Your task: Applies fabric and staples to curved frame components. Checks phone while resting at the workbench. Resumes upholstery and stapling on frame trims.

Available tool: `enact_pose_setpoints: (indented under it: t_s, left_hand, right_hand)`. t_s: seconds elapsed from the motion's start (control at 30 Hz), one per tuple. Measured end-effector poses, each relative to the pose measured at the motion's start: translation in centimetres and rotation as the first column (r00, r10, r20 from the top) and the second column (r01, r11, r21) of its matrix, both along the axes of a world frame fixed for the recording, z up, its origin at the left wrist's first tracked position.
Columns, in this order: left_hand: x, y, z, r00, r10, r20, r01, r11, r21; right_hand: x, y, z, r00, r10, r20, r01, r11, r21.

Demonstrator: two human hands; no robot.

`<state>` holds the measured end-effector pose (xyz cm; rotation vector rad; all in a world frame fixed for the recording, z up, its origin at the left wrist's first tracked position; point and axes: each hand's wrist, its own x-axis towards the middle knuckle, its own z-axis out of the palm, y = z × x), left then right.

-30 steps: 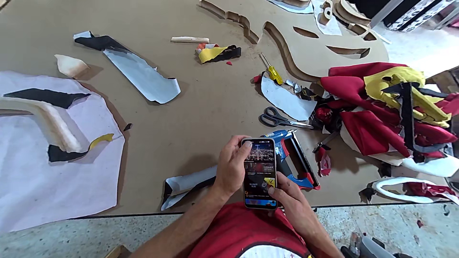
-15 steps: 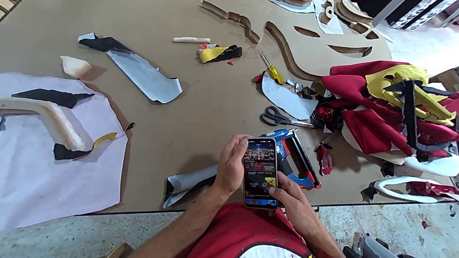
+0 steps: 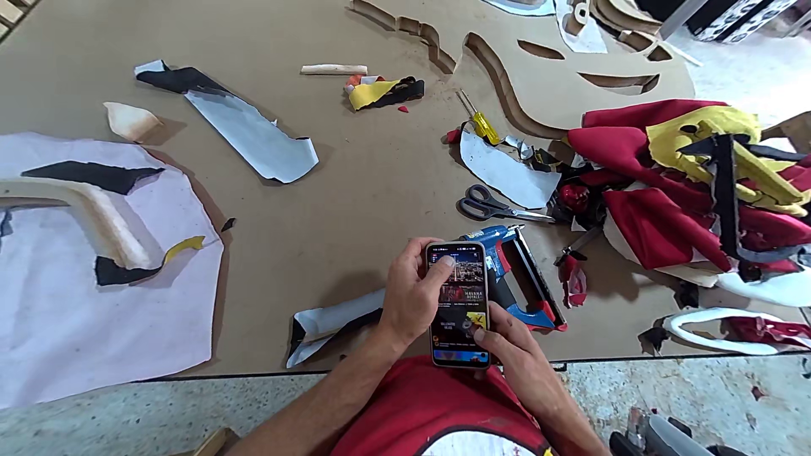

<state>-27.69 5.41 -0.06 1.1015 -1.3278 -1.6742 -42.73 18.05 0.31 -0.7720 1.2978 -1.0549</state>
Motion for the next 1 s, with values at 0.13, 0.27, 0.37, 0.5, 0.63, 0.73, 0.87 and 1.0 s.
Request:
enact_pose_setpoints:
  t_s: [0.13, 0.27, 0.37, 0.5, 0.63, 0.73, 0.87, 1.0]
  left_hand:
    - [0.0, -0.3, -0.4, 0.998, -0.008, -0.067, 0.007, 1.000, -0.021]
    - [0.0, -0.5, -0.3, 0.999, -0.009, -0.047, 0.008, 0.999, -0.033]
    - [0.1, -0.6, -0.3, 0.998, -0.003, -0.067, 0.000, 0.999, -0.045]
    - [0.4, -0.4, -0.1, 0.996, -0.006, -0.085, 0.004, 1.000, -0.020]
    - [0.2, 0.1, 0.1, 0.996, 0.046, 0.076, -0.043, 0.998, -0.041]
    - [0.2, 0.3, -0.1, 0.997, 0.050, 0.063, -0.047, 0.998, -0.049]
    - [0.4, 0.4, -0.6, 0.997, -0.004, -0.073, 0.000, 0.999, -0.052]
    - [0.3, 0.4, -0.7, 0.995, -0.012, -0.095, 0.007, 0.999, -0.052]
  right_hand:
    - [-0.2, -0.3, 0.0, 1.000, 0.006, 0.000, -0.006, 1.000, 0.004]
    - [-0.3, -0.5, 0.0, 1.000, 0.010, 0.013, -0.010, 1.000, 0.010]
    - [-0.3, -0.7, 0.1, 1.000, 0.014, 0.022, -0.014, 1.000, 0.001]
    - [-0.1, -0.7, 0.1, 0.999, 0.024, 0.028, -0.024, 1.000, -0.001]
    - [0.1, -0.4, 0.0, 0.999, 0.031, 0.022, -0.032, 0.999, 0.003]
    - [0.2, -0.1, 0.1, 1.000, 0.021, 0.018, -0.021, 1.000, 0.013]
    - [0.2, 0.4, -0.1, 0.999, 0.008, 0.031, -0.008, 1.000, -0.003]
    - [0.1, 0.5, -0.1, 0.999, -0.004, 0.036, 0.004, 1.000, -0.010]
